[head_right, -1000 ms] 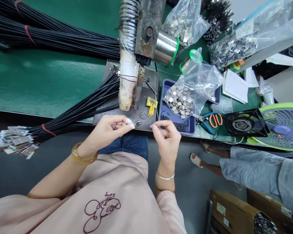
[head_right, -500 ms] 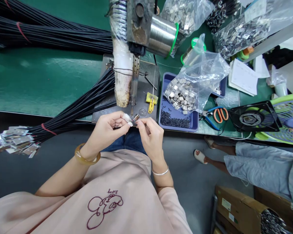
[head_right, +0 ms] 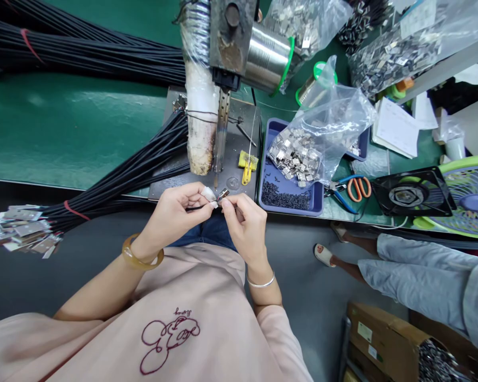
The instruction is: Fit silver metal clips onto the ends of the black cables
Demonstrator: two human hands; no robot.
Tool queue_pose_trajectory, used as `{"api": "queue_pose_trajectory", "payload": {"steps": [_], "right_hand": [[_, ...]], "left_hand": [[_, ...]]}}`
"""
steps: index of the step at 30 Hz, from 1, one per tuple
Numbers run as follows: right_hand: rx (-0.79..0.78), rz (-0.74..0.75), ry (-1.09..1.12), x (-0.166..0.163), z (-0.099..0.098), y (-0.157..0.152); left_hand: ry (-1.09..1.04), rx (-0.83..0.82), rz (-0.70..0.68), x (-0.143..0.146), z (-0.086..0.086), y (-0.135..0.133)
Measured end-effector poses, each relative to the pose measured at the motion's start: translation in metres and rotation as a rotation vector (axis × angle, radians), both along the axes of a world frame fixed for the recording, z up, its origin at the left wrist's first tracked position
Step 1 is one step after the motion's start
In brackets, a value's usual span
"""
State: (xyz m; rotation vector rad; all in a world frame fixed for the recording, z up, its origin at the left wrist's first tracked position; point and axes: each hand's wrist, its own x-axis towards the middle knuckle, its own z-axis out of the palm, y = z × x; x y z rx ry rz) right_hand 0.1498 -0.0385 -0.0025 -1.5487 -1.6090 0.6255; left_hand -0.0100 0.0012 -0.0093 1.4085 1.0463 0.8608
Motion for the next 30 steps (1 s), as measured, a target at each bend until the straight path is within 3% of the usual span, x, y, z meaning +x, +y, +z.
{"api": "queue_pose_trajectory", "payload": {"steps": [9, 21, 23, 27, 30], "right_hand": [[-0.003, -0.026, -0.038, -0.002, 0.001, -0.002], [0.206, -0.017, -0.268, -0.005, -0.001, 0.000], [0.225, -0.064, -0.187, -0.002, 0.000, -0.001], [0.410, -0.205, 0.199, 0.003, 0.007, -0.007], [0.442, -0.232, 0.211, 0.003, 0.012, -0.011]], "left_hand": [[0.018, 0.027, -0.009, -0.002, 0.000, 0.000], [0.014, 0.133, -0.045, -0.006, -0.003, 0.000], [-0.018, 0.127, -0.027, -0.007, -0.003, -0.001], [-0.046, 0.208, 0.054, -0.008, -0.001, -0.008], [-0.054, 0.248, 0.092, -0.007, 0.002, -0.011]]}}
